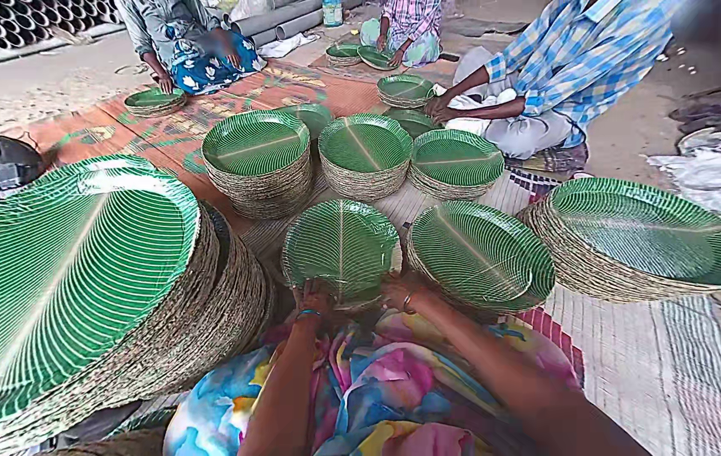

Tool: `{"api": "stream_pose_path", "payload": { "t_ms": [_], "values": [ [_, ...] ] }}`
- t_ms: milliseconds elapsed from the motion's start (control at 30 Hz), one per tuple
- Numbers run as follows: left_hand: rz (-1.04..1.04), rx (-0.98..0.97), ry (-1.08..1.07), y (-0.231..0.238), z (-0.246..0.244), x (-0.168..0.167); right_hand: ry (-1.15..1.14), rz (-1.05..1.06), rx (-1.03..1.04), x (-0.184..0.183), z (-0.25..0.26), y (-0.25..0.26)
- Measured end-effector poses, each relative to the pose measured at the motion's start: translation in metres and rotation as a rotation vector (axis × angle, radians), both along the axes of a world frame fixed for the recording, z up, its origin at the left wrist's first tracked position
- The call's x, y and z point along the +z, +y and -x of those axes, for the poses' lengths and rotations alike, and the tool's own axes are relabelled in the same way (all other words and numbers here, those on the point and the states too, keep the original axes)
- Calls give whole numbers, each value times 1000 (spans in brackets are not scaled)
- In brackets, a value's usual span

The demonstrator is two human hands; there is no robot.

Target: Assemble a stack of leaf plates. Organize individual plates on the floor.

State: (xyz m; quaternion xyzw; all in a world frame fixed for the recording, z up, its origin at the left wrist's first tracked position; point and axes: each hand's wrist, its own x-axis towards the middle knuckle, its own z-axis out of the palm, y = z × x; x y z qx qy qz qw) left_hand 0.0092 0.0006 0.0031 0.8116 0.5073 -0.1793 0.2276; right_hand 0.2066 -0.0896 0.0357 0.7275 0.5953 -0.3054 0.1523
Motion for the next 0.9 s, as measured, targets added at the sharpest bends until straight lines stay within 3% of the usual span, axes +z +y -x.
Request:
{"api": "stream_pose_path", "payload": {
  "t_ms": [133, 200, 267, 467, 567, 700, 800, 900],
  "values": [
    [-1, 8, 12, 2, -5, 1, -118, -322, -528, 42, -58, -38],
    [4, 9, 23, -3, -5, 2, -152, -189, -686, 24, -89, -54],
    [-12, -24, 31, -6, -9, 6, -140, -80, -653, 8, -93, -60],
    [34, -179, 32, -26, -20, 8, -103, 4, -451, 8, -61, -52],
    [31, -202, 60, -24, -18, 1, -166, -77, -550, 19, -52, -50],
    [14, -208, 65, -25, -20, -2, -137, -186, -656, 23, -81, -55],
    [28, -201, 18, -25, -17, 0, -176, -503, -579, 24, -88, -64],
    [14, -68, -191, -26, -10, 10, -246, -1204, -294, 20, -63, -48]
  ]
}}
